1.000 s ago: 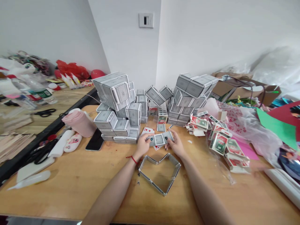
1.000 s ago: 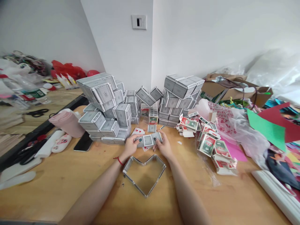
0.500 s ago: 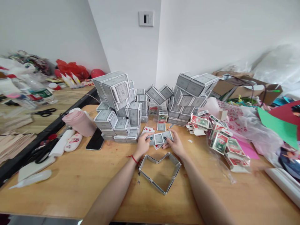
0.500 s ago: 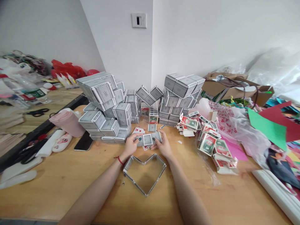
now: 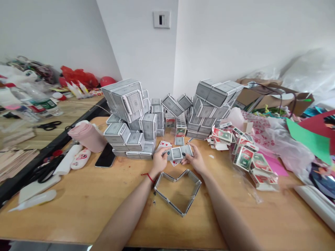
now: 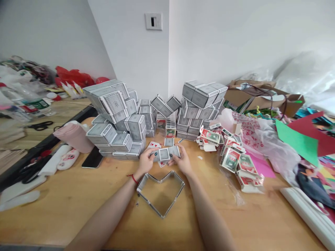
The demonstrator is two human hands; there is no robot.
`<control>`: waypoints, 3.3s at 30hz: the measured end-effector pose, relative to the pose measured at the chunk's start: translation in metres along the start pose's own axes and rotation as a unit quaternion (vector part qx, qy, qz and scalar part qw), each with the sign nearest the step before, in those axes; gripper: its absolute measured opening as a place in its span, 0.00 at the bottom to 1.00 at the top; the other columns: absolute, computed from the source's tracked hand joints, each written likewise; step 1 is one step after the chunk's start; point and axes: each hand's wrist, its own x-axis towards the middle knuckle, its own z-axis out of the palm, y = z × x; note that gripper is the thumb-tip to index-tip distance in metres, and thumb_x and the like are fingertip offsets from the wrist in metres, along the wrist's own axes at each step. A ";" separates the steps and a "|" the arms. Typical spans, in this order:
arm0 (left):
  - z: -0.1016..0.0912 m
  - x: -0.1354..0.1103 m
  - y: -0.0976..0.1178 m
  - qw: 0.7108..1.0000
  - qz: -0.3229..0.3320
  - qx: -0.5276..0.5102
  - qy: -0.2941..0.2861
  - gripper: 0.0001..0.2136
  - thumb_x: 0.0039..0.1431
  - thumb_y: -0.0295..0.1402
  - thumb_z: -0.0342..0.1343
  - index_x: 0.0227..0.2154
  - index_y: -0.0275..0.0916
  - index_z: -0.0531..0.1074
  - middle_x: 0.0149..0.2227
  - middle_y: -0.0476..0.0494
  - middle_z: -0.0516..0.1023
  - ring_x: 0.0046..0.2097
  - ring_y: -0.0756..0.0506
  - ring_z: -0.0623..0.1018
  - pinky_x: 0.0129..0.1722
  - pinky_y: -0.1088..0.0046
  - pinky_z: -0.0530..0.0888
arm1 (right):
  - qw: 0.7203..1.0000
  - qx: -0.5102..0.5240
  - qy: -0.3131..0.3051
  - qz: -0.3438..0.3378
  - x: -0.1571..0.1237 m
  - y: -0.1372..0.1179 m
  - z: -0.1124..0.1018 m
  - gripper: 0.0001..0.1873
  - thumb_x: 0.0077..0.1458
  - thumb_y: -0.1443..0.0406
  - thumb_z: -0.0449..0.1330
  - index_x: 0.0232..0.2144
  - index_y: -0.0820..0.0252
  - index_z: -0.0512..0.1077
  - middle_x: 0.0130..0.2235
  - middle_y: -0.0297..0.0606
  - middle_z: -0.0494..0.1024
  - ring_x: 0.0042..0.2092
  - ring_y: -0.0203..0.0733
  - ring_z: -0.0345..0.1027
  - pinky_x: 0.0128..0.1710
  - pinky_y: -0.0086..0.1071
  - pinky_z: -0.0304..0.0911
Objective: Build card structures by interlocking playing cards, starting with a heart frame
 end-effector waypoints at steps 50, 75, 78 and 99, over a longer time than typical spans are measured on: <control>0.006 0.000 -0.001 0.974 -0.126 -0.184 -0.031 0.12 0.46 0.28 0.57 0.36 0.33 0.70 0.40 0.40 0.73 0.39 0.44 0.75 0.24 0.72 0.76 | 0.999 -0.008 -0.008 -0.035 0.001 0.010 0.002 0.28 0.48 0.61 0.58 0.48 0.50 0.49 0.26 0.25 0.68 0.20 0.33 0.67 0.20 0.28 0.64; 0.000 0.002 0.017 0.988 -0.096 -0.120 -0.028 0.07 0.46 0.24 0.56 0.31 0.34 0.69 0.36 0.41 0.73 0.39 0.44 0.73 0.36 0.65 0.74 | 0.995 -0.094 -0.021 -0.013 -0.005 0.010 0.005 0.29 0.50 0.55 0.54 0.49 0.53 0.45 0.20 0.23 0.69 0.15 0.32 0.62 0.13 0.21 0.54; 0.000 0.001 0.019 0.987 -0.096 -0.126 -0.028 0.07 0.46 0.25 0.57 0.31 0.35 0.69 0.35 0.42 0.73 0.38 0.44 0.74 0.35 0.66 0.74 | 0.995 -0.097 -0.024 -0.011 -0.005 0.009 0.007 0.29 0.49 0.54 0.54 0.49 0.53 0.45 0.20 0.23 0.69 0.14 0.31 0.62 0.12 0.21 0.53; 0.007 -0.001 0.010 0.970 -0.127 -0.183 -0.102 0.11 0.49 0.31 0.55 0.36 0.36 0.64 0.37 0.43 0.68 0.35 0.46 0.73 0.22 0.72 0.76 | 0.989 -0.131 -0.061 -0.011 -0.007 0.007 0.011 0.26 0.51 0.57 0.53 0.48 0.53 0.45 0.19 0.21 0.67 0.14 0.31 0.61 0.12 0.21 0.53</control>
